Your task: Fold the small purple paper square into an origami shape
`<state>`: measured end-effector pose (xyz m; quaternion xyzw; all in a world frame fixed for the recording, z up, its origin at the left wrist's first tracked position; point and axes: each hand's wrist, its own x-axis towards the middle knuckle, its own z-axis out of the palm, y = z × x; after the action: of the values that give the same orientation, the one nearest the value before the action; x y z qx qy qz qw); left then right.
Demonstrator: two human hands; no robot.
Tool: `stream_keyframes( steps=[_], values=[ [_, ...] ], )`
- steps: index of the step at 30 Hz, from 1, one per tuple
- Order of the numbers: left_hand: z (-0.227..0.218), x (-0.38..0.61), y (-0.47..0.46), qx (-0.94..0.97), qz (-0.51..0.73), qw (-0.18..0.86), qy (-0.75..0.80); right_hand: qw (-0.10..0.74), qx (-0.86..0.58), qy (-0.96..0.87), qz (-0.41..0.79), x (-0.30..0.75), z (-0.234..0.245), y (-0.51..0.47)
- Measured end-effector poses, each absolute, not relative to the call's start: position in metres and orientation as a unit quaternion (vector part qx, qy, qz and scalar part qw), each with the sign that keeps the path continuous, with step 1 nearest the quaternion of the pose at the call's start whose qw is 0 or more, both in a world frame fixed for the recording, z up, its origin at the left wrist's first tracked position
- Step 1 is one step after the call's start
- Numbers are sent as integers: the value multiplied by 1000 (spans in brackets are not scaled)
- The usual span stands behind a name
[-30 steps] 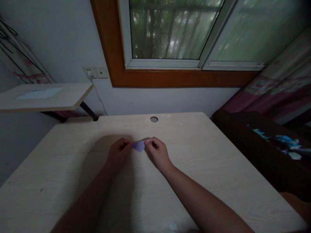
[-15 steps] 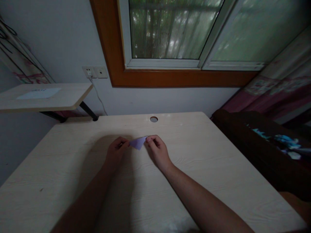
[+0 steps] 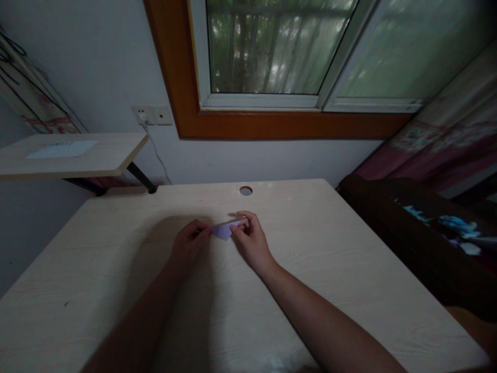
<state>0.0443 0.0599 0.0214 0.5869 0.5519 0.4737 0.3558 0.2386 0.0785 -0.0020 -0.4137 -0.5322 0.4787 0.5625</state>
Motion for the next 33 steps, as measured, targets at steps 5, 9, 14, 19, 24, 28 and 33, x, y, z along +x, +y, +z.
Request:
stream_keyframes(
  steps=[5,9,14,19,24,28,33],
  values=[
    [23,44,60,578,477,359,556,583,-417,-504,481,240,-4,80],
    [25,44,60,563,486,346,572,587,-432,-498,470,240,-3,81],
    [23,44,59,548,507,327,578,572,-429,-519,468,239,-4,79],
    [18,47,59,597,480,341,545,536,-433,-568,451,239,0,75],
    [17,48,59,669,422,320,522,510,-437,-600,434,240,4,73],
    [18,48,59,684,411,294,527,490,-440,-626,417,240,4,72],
    [17,48,58,699,405,283,517,470,-414,-690,363,240,7,72]
  ],
)
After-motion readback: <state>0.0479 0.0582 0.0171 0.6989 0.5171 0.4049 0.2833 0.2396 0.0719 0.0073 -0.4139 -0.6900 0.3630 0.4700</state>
